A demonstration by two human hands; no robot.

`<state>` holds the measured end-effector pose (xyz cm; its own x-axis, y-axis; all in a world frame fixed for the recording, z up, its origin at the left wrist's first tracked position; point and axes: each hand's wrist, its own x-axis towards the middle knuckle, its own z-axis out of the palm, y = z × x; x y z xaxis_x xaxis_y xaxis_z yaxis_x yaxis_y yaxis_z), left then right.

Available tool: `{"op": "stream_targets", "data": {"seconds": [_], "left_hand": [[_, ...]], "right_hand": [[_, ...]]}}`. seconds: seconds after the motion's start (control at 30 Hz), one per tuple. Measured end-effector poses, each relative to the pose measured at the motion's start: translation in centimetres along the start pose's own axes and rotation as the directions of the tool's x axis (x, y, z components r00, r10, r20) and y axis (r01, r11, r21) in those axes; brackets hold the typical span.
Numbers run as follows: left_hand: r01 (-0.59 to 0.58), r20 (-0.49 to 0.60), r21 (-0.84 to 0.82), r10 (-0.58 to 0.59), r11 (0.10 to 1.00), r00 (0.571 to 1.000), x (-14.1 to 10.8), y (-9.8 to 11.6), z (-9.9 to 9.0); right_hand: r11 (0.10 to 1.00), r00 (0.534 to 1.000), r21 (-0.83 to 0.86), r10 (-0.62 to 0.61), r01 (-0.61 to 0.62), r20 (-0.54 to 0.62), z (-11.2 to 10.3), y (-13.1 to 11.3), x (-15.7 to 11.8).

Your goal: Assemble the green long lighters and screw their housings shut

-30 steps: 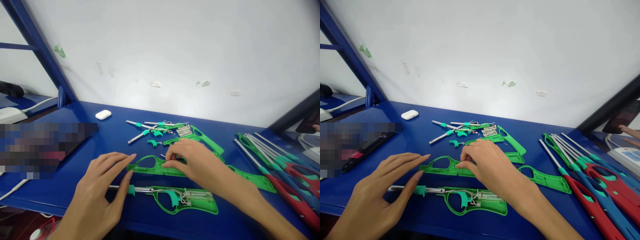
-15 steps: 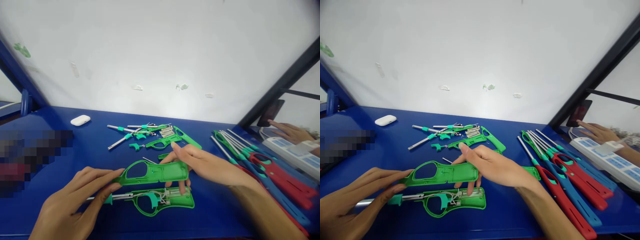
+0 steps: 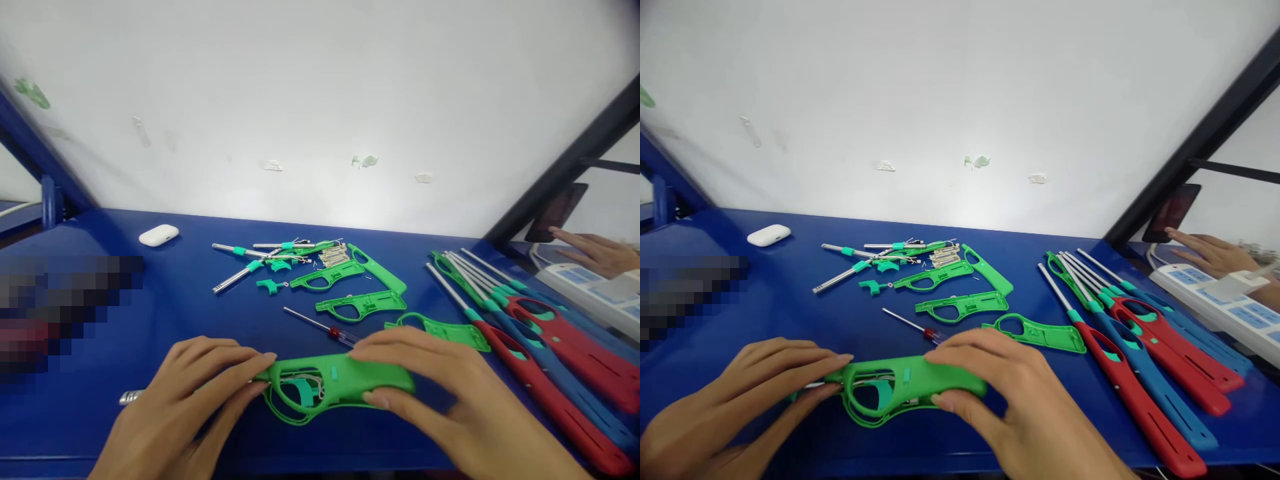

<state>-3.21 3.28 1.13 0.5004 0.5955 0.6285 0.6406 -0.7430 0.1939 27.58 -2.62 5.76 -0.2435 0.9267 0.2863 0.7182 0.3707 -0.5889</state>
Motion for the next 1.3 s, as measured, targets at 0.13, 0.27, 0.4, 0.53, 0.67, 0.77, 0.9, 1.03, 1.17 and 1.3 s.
{"op": "stream_targets", "data": {"seconds": [0.13,0.27,0.4,0.53,0.67,0.77,0.9,1.03,1.17,1.3], "left_hand": [[-0.059,0.158,0.03,0.054,0.998,0.986,-0.4,0.3,0.3],[-0.062,0.179,0.018,0.057,0.998,0.982,0.0,0.6,0.3],[-0.05,0.146,-0.013,0.051,0.999,0.988,0.4,0.6,0.4],[0.002,0.141,-0.023,0.001,1.0,0.99,0.2,0.5,0.3],[-0.001,0.113,-0.044,0.006,0.999,0.994,0.3,0.5,0.0],[-0.017,0.087,-0.046,0.021,0.999,0.996,0.7,0.5,-0.1],[0.013,0.092,-0.046,-0.009,0.999,0.996,0.7,0.5,-0.2],[0.026,0.117,-0.043,-0.021,0.999,0.993,0.1,0.4,-0.1],[0.02,0.12,-0.037,-0.016,0.999,0.993,-0.4,0.2,0.1],[0.0,0.15,-0.018,0.003,1.0,0.989,-1.1,-0.1,0.3]], "right_hand": [[0.986,0.997,-0.16,-0.062,0.055,-0.04,1.5,0.9,-1.6],[0.978,0.994,-0.191,-0.091,0.08,-0.053,2.1,1.3,-1.6],[0.978,0.993,-0.19,-0.099,0.086,-0.06,2.5,1.5,-1.4],[0.976,0.99,-0.188,-0.122,0.106,-0.073,2.9,1.3,-1.2],[0.975,0.988,-0.189,-0.135,0.12,-0.069,3.0,0.9,-1.0],[0.975,0.99,-0.187,-0.131,0.119,-0.055,3.2,0.8,-1.0],[0.973,0.991,-0.199,-0.126,0.114,-0.049,3.5,0.8,-0.9],[0.964,0.986,-0.228,-0.153,0.135,-0.066,3.6,0.7,-0.8],[0.942,0.97,-0.273,-0.226,0.196,-0.086,3.6,0.7,-0.8],[0.918,0.959,-0.321,-0.273,0.235,-0.081,3.7,0.8,-0.9]]}}
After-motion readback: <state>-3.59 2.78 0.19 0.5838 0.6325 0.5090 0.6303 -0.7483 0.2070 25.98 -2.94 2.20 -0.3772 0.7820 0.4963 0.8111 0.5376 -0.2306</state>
